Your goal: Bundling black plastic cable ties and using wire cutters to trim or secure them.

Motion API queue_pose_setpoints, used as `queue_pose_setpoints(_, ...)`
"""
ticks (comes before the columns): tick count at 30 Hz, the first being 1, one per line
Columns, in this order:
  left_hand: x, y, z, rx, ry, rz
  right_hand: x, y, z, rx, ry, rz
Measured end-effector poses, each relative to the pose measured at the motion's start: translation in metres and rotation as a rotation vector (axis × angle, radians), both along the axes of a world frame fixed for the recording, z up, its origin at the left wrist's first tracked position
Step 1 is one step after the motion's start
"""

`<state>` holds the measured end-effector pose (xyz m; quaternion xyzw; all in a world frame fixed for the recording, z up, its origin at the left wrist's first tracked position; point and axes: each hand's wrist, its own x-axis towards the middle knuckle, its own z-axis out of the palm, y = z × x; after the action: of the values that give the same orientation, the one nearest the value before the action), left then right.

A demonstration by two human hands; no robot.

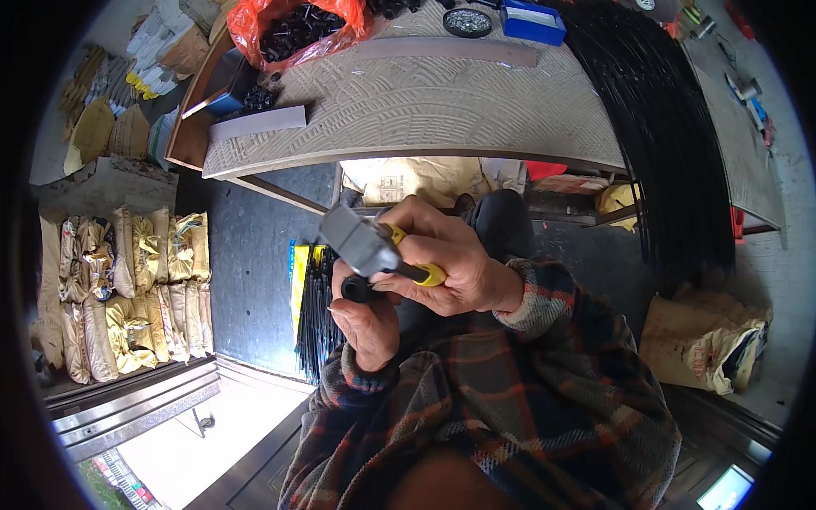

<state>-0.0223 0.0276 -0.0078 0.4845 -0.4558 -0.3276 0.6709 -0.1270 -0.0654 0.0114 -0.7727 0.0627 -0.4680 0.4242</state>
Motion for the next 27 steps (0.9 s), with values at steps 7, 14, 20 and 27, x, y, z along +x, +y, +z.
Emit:
queue_pose_setpoints(7,0.006,-0.005,-0.008,-0.027,-0.087,0.066,0.011,0.002,-0.008,0.114,-0.108,-0.014)
queue_pose_setpoints(14,0.023,-0.007,-0.005,0.085,0.025,0.111,-0.050,-0.023,0.025,-0.698,0.626,-0.343)
queue_pose_setpoints(20,0.014,-0.011,-0.005,0.160,-0.091,0.097,-0.061,-0.024,0.036,-0.872,0.835,-0.355)
queue_pose_setpoints(27,0.016,-0.012,-0.006,0.184,-0.011,0.050,-0.046,-0.032,0.051,-1.092,0.835,-0.480)
